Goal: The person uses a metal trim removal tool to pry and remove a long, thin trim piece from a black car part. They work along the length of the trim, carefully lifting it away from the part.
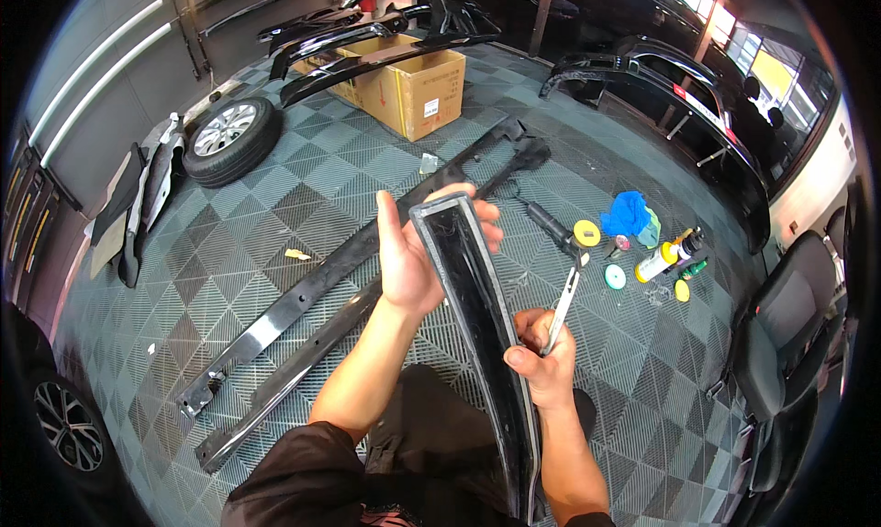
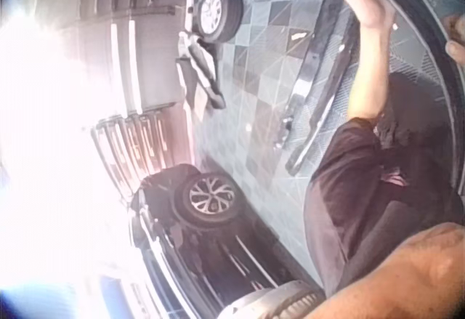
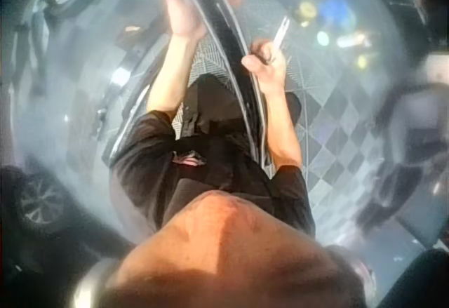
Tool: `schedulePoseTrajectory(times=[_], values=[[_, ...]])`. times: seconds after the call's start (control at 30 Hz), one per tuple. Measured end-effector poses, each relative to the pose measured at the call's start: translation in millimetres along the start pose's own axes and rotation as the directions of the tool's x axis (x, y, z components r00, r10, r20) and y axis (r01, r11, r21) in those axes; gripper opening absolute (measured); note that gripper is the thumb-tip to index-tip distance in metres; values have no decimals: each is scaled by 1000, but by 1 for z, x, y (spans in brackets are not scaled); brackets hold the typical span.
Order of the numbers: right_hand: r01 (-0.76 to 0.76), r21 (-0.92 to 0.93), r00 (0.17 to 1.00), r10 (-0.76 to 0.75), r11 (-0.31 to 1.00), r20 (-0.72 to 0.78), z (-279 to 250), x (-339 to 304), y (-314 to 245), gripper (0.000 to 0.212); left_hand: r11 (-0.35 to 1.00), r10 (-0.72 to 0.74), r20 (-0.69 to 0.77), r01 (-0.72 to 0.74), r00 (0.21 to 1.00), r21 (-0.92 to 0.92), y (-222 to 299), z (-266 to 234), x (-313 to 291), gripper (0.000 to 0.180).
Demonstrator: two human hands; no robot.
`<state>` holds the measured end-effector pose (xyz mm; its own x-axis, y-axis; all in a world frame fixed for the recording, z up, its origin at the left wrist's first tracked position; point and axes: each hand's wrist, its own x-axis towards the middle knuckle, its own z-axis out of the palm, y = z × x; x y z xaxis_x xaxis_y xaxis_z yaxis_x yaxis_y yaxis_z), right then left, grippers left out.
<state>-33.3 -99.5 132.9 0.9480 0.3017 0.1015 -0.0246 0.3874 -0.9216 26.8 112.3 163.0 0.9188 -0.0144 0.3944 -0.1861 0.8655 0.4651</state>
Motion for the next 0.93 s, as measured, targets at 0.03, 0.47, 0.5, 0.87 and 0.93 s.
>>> schedulePoseTrajectory(times=[0.03, 0.47, 0.5, 0.87, 0.93], values=[[-7, -3, 1000, 7, 1000, 13, 1, 1, 0, 57, 997, 34, -32, -32, 999, 64, 3, 7, -5, 96], [222, -437, 967, -255, 871, -18, -1, 14, -60, 54, 977, 140, -230, -97, 963, 187, -14, 43, -26, 86], [233, -466, 966, -258, 854, 10, 2, 14, -69, 50, 980, 166, -229, -134, 959, 151, -15, 41, -28, 83], [590, -698, 805, -360, 406, 471, 24, 26, -109, 25, 951, 275, -254, -223, 928, 214, -20, 41, -52, 69], [597, -741, 800, -292, 308, 524, 31, 37, -130, 25, 886, 356, -140, -286, 924, 365, -18, 36, -61, 79]])
